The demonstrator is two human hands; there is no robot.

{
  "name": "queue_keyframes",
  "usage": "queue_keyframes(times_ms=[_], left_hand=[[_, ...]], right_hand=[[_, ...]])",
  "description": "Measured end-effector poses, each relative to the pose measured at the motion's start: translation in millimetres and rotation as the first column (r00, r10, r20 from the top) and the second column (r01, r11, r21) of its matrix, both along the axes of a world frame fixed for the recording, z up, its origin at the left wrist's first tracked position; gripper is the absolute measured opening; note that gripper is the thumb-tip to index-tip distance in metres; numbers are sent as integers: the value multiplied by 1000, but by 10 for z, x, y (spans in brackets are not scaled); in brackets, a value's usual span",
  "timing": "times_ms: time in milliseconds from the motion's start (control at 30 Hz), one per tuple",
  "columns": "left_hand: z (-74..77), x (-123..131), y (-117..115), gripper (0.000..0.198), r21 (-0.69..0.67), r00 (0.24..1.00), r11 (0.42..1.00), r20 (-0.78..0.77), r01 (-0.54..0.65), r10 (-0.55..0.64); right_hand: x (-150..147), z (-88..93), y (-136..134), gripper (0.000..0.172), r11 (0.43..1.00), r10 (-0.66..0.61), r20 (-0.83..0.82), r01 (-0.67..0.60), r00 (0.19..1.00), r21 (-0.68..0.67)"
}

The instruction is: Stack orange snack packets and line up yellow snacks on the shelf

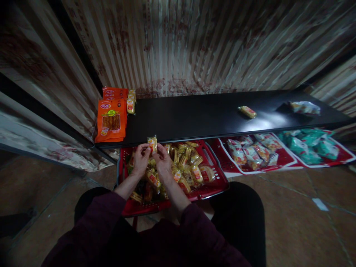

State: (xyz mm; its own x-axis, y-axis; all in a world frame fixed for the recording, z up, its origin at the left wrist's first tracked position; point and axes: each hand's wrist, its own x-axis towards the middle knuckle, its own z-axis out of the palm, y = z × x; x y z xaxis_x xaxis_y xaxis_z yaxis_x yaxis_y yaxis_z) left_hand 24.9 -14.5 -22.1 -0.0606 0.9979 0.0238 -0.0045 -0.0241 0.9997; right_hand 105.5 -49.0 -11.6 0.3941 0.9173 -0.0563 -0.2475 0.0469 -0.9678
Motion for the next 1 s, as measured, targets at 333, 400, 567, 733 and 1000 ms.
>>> queue_keyframes(times_ms=[333, 400, 567, 733, 1000], left_hand=[[95, 2, -68, 18, -52, 979, 994, 184, 96, -85], [99, 0, -77, 19, -64, 975, 991, 201, 114, -99], [77, 12, -77, 23, -119, 967, 987, 240, 112, -81], [39, 23, -54, 23, -172, 950, 976, 302, 132, -76], [89, 33, -21, 31, -287, 826, 945, 563, 157, 34]], right_hand=[[-38, 4, -16, 44, 1000, 2, 186, -4, 983, 10], [-34, -20, -19, 44, 1000, 2, 221, -5, 975, 13], [-13, -57, -17, 41, 999, -25, 310, 12, 950, 44], [1, -63, -9, 37, 995, -69, 435, 31, 898, 93], [36, -66, -1, 42, 999, -30, 418, 9, 908, 51]])
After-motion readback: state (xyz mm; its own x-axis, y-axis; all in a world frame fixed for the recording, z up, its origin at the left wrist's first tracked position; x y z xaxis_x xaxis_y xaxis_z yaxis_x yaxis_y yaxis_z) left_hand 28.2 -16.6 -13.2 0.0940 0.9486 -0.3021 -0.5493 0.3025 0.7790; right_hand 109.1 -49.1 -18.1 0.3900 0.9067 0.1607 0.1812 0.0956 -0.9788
